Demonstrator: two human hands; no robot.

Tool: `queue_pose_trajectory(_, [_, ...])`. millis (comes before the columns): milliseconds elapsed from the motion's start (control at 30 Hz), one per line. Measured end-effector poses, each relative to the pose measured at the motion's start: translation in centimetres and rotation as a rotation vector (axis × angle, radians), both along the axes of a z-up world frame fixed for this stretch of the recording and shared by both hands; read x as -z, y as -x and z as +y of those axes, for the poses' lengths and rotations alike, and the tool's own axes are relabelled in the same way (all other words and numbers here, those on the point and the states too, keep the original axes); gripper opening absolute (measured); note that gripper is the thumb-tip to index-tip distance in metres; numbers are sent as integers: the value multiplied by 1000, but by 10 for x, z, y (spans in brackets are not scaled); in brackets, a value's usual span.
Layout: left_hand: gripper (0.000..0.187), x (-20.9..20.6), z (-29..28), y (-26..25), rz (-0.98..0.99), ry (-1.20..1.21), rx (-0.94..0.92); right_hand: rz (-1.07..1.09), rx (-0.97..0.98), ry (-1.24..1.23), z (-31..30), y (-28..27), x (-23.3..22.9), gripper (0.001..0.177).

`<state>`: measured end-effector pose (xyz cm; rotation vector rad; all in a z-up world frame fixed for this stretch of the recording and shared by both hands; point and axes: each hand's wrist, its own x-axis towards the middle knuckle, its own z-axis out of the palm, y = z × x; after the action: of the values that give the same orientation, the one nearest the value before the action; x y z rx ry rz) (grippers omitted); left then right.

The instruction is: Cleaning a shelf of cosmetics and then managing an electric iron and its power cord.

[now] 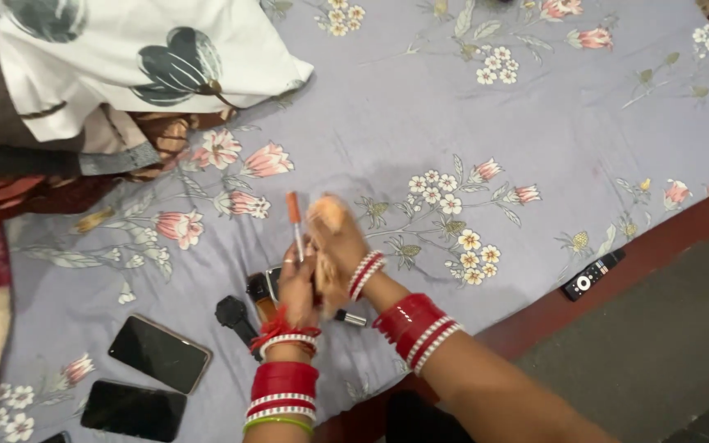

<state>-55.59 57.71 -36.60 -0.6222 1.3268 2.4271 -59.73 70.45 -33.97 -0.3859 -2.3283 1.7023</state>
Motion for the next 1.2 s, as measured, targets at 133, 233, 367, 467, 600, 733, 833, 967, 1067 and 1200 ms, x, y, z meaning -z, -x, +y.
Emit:
queue_pose_trajectory(133, [51, -55, 1, 13, -35, -131, -2, 34, -199, -295, -37, -7, -67, 90])
queue_pose_trajectory(233, [42, -104, -1, 13, -5, 22, 96, -202, -127, -214, -40, 4, -107, 91])
queue_pose_trajectory(367, [44, -133, -3, 2, 97, 321, 217, -156, 1, -163, -39, 25, -135, 56])
queue_pose_trajectory(467, [38, -155, -3, -5, 84, 246, 199, -222, 24, -61, -31, 39, -159, 43])
queue_pose_trajectory(600, [42, -166, -3, -17, 92, 19, 7, -290, 217, 346, -28, 60, -116, 61])
queue_pose_trajectory(733, [56, -118, -18, 2, 202, 2, -45, -29, -303, 95, -55, 12, -103, 47])
queue_pose_trajectory(833, [42, -162, -20, 10, 111, -383, -292, 208, -461, -35, -60, -34, -122, 48])
queue_pose_trajectory(967, [39, -72, -50, 14, 90, -261, -264, 244, -629, -152, -54, -67, -131, 48])
queue_pose_trajectory(1067, [47, -81, -48, 6, -71, -328, -222, 221, -692, -149, -44, -84, -131, 49])
queue_pose_trajectory(1200, [48, 17, -63, -1, 140, -726, -101, 235, -682, -74, -30, -81, -121, 56])
